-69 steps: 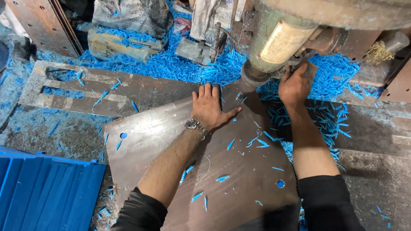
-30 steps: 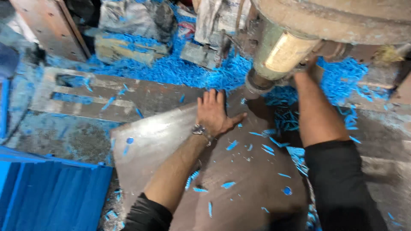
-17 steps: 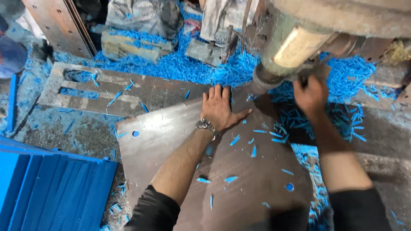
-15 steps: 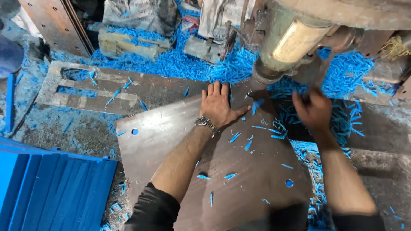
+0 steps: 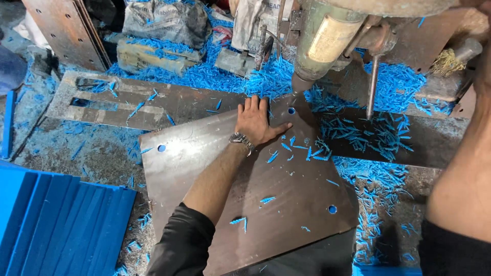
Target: Drilling holes in plastic sheets using a drill press and a metal template guide.
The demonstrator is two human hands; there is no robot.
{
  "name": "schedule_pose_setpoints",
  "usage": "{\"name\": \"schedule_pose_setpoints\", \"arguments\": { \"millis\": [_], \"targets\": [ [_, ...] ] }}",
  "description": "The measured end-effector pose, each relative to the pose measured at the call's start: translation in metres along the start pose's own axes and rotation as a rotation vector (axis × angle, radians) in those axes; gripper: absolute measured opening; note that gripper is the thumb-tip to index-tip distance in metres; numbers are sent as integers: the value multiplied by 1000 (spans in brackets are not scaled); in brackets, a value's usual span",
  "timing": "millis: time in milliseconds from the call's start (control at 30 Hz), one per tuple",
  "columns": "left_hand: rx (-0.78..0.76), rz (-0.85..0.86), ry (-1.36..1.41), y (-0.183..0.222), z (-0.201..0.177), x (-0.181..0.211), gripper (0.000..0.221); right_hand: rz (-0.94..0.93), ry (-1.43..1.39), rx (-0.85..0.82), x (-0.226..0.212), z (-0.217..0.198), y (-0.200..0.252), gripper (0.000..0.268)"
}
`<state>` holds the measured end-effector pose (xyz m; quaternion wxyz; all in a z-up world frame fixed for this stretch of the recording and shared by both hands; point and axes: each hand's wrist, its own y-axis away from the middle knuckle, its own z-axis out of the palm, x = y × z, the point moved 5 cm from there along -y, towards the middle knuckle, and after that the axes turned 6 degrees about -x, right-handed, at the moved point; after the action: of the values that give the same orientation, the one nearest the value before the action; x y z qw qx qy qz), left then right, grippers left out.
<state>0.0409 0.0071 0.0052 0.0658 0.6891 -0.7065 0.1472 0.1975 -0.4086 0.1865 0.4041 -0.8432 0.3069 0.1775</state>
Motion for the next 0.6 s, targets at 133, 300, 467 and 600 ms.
{"name": "schedule_pose_setpoints", "arguments": {
  "millis": [133, 300, 467, 600],
  "targets": [
    [85, 60, 37, 24, -1, 13, 106, 386, -62, 191, -126, 38, 54, 47],
    [138, 148, 16, 69, -8, 52, 107, 404, -172, 132, -196, 85, 142, 34],
    [166, 177, 284, 131, 9, 149, 96, 609, -459, 330, -165, 93, 229, 25],
    [-290, 791, 502, 208, 36, 271, 72, 652, -269, 252, -172, 89, 234, 27]
  ]
}}
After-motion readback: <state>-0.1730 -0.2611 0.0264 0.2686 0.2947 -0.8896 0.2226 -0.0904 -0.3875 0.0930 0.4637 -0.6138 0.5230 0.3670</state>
